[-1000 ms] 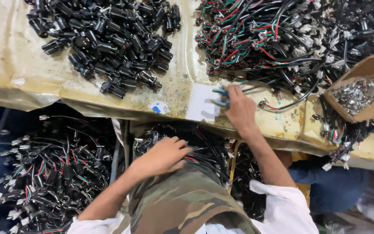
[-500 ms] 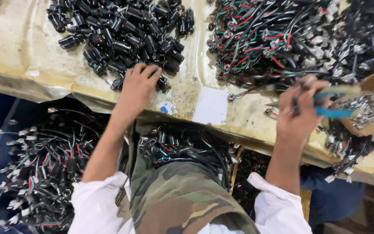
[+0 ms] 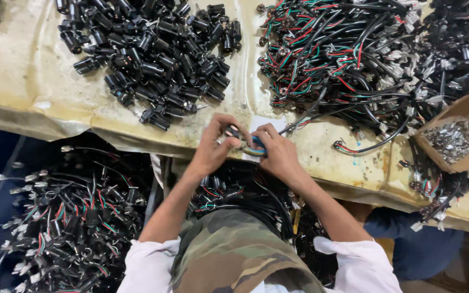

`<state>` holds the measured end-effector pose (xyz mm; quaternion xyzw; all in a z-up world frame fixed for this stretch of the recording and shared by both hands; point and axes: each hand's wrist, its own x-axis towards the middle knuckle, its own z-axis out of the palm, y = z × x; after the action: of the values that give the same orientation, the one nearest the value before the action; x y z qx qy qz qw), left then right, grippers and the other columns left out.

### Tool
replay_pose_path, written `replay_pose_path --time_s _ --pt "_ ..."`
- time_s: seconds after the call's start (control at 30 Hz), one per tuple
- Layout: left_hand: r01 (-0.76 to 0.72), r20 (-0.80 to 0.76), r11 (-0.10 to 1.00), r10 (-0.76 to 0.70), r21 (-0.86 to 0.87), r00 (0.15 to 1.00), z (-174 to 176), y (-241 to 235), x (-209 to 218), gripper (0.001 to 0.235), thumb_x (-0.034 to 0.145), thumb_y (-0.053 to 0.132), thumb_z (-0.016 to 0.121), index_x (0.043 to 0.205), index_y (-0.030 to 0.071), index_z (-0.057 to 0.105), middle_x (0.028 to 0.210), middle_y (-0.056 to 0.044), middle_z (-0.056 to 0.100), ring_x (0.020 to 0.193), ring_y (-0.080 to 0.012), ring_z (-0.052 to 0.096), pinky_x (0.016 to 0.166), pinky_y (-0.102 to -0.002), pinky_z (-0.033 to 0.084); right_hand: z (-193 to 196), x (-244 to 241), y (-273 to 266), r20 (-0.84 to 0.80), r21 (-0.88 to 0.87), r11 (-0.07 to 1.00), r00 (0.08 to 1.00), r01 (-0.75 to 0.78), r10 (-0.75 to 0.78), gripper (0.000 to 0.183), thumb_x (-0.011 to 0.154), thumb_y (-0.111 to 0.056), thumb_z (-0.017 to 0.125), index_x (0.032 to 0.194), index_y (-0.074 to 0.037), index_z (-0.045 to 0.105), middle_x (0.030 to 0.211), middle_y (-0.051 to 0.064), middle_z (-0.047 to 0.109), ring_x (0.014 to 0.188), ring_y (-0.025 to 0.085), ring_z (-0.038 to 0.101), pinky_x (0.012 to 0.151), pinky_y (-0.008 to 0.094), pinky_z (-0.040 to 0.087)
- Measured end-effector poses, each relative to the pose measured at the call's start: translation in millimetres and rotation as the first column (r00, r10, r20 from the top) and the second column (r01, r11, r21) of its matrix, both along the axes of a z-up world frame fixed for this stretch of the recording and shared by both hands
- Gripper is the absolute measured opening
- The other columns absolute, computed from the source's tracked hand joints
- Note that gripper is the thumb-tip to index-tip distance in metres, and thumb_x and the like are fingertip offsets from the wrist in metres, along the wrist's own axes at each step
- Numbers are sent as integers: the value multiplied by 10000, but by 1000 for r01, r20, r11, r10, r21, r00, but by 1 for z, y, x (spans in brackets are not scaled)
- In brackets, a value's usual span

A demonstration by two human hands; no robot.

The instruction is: The person repeatedly picks up black cylindrical components and wire harnesses from a table, uses pliers to strip or adjust the wires, and places the components back on the table. The process is continuous and repetitive throughout the clip.

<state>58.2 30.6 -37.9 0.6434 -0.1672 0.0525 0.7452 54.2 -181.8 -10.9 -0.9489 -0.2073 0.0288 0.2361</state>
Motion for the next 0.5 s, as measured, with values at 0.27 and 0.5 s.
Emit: replay_pose_path --time_s 0.27,0.5 --pt "223 -242 854 -368 -469 898 -2 -25 -42 418 1033 443 583 1042 25 611 915 -46 567 831 -126 507 740 -277 412 -10 26 -1 -26 -24 999 999 -26 26 276 684 -124 753 957 -104 710 982 87 667 898 367 666 724 485 528" --pt "214 -159 866 -315 -452 936 25 -18 -44 349 1056 357 561 996 13 559 969 -54 515 915 -135 454 838 -279 373 -2 25 -4 -31 -16 999 998 -50 50 300 640 -77 769 936 -98 727 922 97 684 848 339 675 713 440 529"
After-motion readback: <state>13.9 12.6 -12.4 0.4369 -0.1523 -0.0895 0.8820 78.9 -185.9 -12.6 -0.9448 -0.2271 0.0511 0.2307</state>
